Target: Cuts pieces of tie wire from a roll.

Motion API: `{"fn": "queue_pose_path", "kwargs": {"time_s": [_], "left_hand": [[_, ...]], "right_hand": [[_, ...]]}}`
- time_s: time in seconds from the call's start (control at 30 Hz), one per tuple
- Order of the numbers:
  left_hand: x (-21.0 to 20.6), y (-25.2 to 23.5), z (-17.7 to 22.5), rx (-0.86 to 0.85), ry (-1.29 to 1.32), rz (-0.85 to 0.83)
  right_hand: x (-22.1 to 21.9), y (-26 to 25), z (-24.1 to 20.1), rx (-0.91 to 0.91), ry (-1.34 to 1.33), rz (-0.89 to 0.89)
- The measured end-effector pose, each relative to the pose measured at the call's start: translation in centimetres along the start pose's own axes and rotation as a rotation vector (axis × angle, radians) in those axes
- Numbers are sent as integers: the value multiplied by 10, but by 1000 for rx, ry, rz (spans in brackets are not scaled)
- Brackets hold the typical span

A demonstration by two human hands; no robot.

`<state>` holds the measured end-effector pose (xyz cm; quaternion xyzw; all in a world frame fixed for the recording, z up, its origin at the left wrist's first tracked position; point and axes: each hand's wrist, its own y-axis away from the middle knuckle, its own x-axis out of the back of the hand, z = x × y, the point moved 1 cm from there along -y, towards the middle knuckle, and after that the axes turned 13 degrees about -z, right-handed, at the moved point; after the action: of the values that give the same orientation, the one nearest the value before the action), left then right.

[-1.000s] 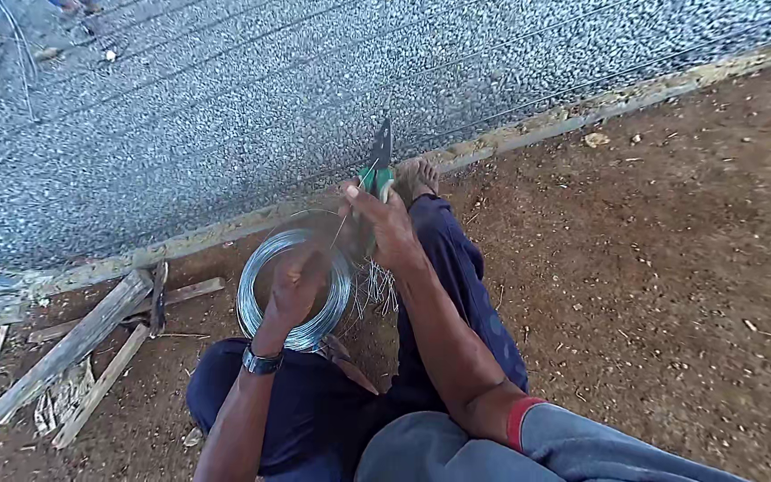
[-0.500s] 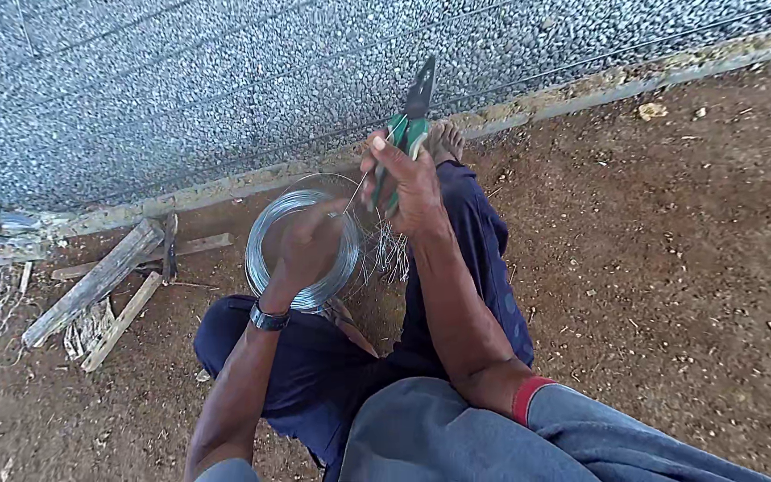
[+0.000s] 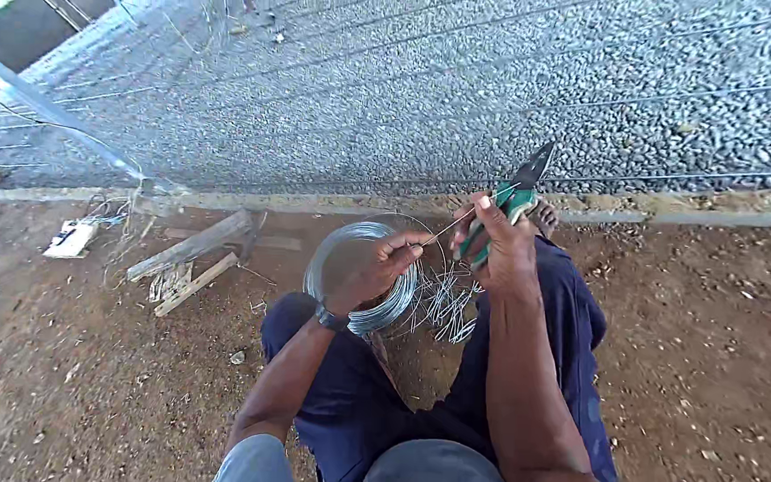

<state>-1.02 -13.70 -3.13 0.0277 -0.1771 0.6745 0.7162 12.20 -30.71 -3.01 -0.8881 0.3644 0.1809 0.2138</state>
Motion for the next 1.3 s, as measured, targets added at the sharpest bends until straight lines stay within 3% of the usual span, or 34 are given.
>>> {"fn": "queue_pose_path", "kwargs": {"time_s": [0.2,0.37,0.53,0.83,1.1,1.2,1.3], "left_hand": [[33,11,7,-57,-69,152],[51,33,17,91,-244,243],[47,59,22,153,-191,265],[54,70,14,130,-199,237],[60,69,18,146,-300,195],[70,73,16,174,-338,207],[93,68,11,185,-411,247]], "right_hand": [[-4,2,8,-100,183,-58],[-10,6,19,-267,400,-273],[-24,13,44,-340,784,-377],[-33,12,58,-313,947,-412],[-41,17,50,-324,1208,-320],[-38,23,51,-363,1055,-275],[-27,24,50,-433,409,-323]]}}
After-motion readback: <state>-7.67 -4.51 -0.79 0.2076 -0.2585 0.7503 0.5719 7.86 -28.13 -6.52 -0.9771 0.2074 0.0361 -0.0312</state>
